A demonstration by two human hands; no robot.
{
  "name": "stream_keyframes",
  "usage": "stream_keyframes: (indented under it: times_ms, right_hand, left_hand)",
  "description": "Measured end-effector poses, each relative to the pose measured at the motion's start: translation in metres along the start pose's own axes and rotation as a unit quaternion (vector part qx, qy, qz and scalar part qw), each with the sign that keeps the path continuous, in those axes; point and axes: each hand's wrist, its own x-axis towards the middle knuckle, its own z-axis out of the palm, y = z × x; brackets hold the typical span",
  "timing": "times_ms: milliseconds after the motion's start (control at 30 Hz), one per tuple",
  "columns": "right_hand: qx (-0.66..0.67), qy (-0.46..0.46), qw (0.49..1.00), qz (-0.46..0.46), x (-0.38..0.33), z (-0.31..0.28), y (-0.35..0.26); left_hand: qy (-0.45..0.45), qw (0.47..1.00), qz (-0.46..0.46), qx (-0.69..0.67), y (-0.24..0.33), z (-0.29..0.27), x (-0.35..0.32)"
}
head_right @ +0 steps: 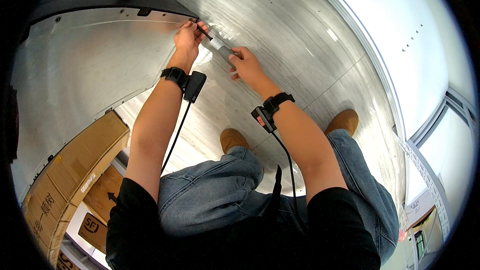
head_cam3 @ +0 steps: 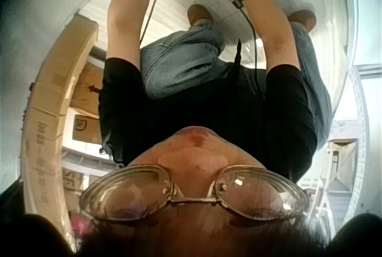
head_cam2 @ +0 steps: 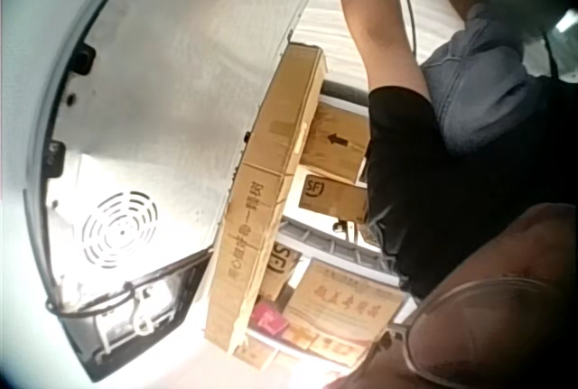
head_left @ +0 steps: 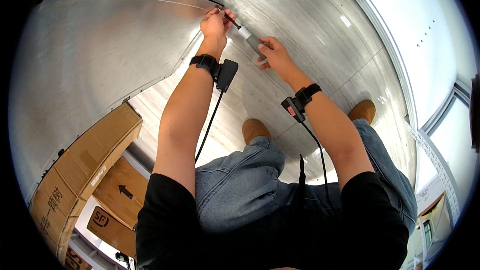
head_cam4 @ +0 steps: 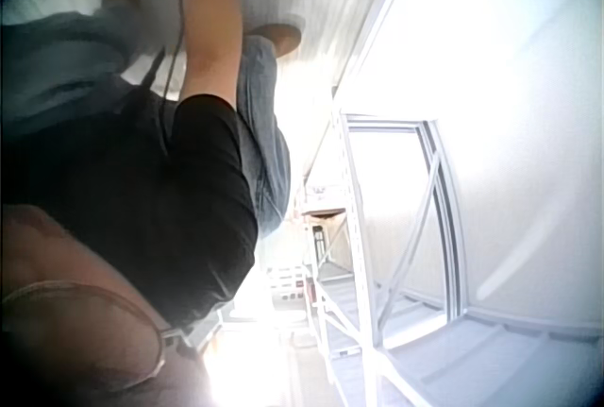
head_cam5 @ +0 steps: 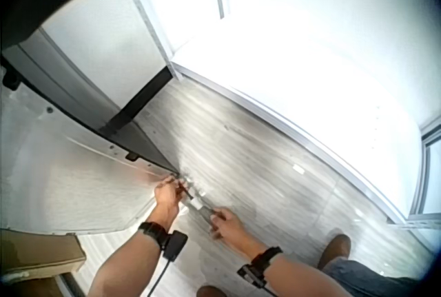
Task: The person uses a screwdriver to remove screws from a white panel on a shelving unit, then detaches a black cover from a beige appliance. They proceed to unscrew multiple fasteners from the back of the appliance, removing screws one by one.
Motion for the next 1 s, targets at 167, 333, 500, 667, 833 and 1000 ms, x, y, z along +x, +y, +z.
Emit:
stream_keyframes:
  times_ms: [167,333,500,667,833,1000]
  right_hand:
    - [-0.179,0.038,0.976,-0.121,0.01,-0.002,0.017]
    - [-0.102,0.007,0.991,-0.089,0.013,-0.005,0.022]
    - [0.095,-0.056,0.991,0.075,0.003,-0.009,0.004]
    - [0.051,-0.037,0.996,0.065,0.002,-0.009,0.002]
    - [0.059,-0.028,0.996,0.053,0.0,-0.009,0.003]
    - [0.114,-0.044,0.991,0.048,-0.003,-0.011,0.001]
  left_hand:
    - [0.041,0.996,0.025,0.08,-0.003,0.005,0.0]
    - [0.036,0.996,0.027,0.076,-0.005,-0.001,0.009]
    - [0.013,0.998,0.024,0.052,-0.001,0.0,0.002]
    - [0.012,0.999,0.028,0.045,0.001,0.001,-0.002]
    - [0.012,0.998,0.037,0.042,0.001,0.001,-0.002]
    - [0.023,0.999,0.033,0.025,0.001,0.0,0.0]
